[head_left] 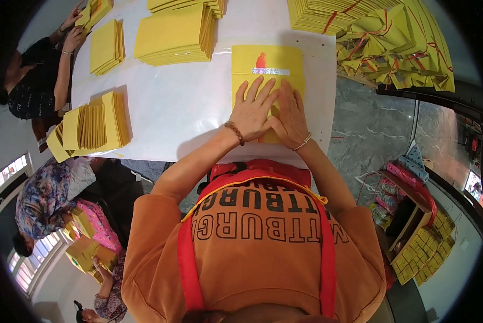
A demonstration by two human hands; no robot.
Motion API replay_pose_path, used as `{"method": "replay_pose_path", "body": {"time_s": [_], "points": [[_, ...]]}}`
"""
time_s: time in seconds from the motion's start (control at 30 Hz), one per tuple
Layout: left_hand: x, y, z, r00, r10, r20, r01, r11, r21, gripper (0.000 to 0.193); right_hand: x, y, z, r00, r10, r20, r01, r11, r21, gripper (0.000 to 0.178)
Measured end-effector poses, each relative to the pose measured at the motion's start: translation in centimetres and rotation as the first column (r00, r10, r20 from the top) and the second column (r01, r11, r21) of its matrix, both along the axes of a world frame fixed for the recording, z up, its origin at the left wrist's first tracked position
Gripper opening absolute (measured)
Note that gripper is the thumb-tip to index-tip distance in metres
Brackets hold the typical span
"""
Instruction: Folding yellow paper sheets at a work table.
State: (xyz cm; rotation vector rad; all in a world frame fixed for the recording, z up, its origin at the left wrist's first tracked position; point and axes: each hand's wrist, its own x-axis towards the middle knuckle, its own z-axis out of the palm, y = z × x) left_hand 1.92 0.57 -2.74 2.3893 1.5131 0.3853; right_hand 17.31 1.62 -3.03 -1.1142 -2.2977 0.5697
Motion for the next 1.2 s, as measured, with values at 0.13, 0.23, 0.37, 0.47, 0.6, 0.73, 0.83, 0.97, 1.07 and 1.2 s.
{"method": "replay_pose_path", "body": {"time_s": [0.13,0.23,0.37,0.47,0.6,0.73,0.83,0.97,1.07,1.2], "points": [[-1.2,0.3,0.0,0.903,0.103,0.418,-0.040,0.987,-0.156,0.051,-0.5,0.0,-0.1,0.997,-0.077,0.010,0.078,0.981,-0.177,0.062],[-2.3,0.9,-1.1,0.681,0.219,0.699,0.005,0.953,-0.304,0.049,-1.1,0.0,-0.4,0.935,-0.057,0.350,0.040,0.998,0.056,0.061],[-2.7,0.8,-0.1,0.552,0.280,0.785,0.042,0.932,-0.361,0.053,-1.5,0.1,-0.3,0.935,-0.065,0.348,0.052,0.998,0.048,0.060],[-3.3,0.4,1.3,0.997,-0.037,0.065,0.032,0.997,0.072,0.062,-1.6,0.3,-0.1,0.885,-0.060,0.462,0.039,0.998,0.056,0.059],[-3.8,-0.1,0.2,0.991,-0.129,-0.046,0.132,0.988,0.075,0.076,-1.6,-0.1,-0.6,0.915,-0.071,0.398,0.036,0.995,0.095,0.062],[-3.6,-0.2,-0.2,0.990,-0.132,-0.042,0.135,0.987,0.087,0.080,-0.6,0.0,-1.5,0.960,-0.034,0.279,0.048,0.998,-0.041,0.064],[-3.3,-0.4,0.4,0.986,-0.134,-0.101,0.154,0.964,0.216,0.076,1.0,1.4,-1.4,0.990,-0.028,-0.138,-0.025,0.930,-0.366,0.063],[-1.4,-1.0,0.5,0.946,-0.180,-0.269,0.270,0.898,0.349,0.058,1.5,2.2,-1.1,0.908,-0.138,-0.396,-0.126,0.812,-0.570,0.061],[1.1,-1.2,-0.2,0.935,-0.018,-0.355,0.186,0.876,0.445,0.053,2.3,3.0,-0.1,0.868,-0.158,-0.470,-0.213,0.738,-0.641,0.058],[0.2,-0.3,-0.4,0.973,-0.007,-0.231,0.101,0.912,0.397,0.052,3.4,3.6,0.9,0.591,-0.178,-0.787,-0.393,0.789,-0.473,0.049]]}}
